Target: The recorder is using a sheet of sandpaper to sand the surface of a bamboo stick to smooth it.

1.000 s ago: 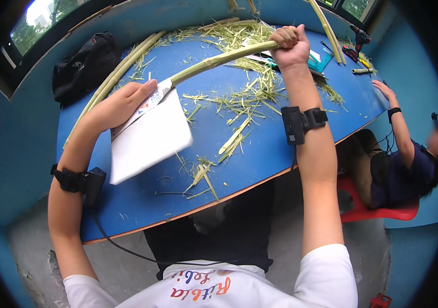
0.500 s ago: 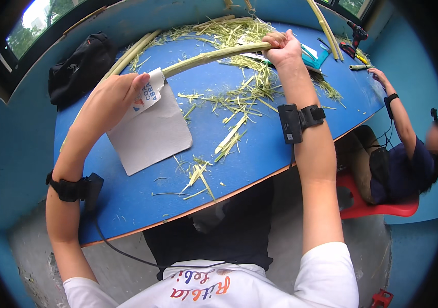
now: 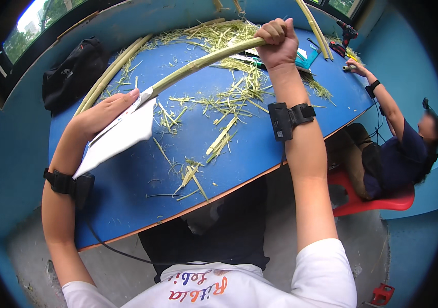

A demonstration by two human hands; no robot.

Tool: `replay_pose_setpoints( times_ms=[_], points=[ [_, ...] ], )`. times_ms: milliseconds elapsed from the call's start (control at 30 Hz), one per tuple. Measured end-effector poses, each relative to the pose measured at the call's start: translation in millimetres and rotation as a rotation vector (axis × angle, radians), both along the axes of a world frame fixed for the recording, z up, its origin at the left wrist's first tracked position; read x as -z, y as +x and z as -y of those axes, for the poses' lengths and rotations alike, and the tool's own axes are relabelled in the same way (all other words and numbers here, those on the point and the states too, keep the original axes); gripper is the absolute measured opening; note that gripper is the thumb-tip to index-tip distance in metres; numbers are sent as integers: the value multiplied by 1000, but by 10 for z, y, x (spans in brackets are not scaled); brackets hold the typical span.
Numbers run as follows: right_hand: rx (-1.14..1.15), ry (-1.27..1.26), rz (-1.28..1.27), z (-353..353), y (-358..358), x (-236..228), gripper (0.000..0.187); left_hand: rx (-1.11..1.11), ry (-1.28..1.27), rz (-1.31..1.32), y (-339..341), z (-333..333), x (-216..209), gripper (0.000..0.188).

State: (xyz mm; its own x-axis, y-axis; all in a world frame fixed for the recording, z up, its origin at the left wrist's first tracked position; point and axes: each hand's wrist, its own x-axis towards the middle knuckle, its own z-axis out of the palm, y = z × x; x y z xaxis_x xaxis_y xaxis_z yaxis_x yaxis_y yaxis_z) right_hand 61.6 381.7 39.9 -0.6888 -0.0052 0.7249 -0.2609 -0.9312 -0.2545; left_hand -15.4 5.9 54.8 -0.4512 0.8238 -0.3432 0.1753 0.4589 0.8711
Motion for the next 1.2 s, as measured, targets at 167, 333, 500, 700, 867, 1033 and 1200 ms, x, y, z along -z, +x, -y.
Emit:
replay_pose_setpoints(
  times_ms=[167, 333, 500, 700, 867, 1033, 1200],
  points=[
    [145, -273, 510, 172, -58, 138, 43, -221, -15, -379, 74, -25, 77, 58],
    [509, -416, 913, 287, -3, 28, 38, -154, 25, -1136, 94, -173, 120, 57],
    [466, -477, 957, 359, -47, 61, 39, -138, -86, -1158, 211, -184, 6, 55],
    [466, -440, 938, 344, -122, 86, 47, -49, -31, -1025, 185, -101, 52, 55],
    [339, -319, 709, 167, -23, -34, 45, 81, 78, -404, 116, -126, 27, 57],
    [56, -23, 109, 165, -78, -144, 41, 31, 72, -73, -71, 16, 176, 56],
    [161, -164, 354, 117, 13, -123, 39, -4, 82, -122, 90, -117, 106, 55]
  ],
)
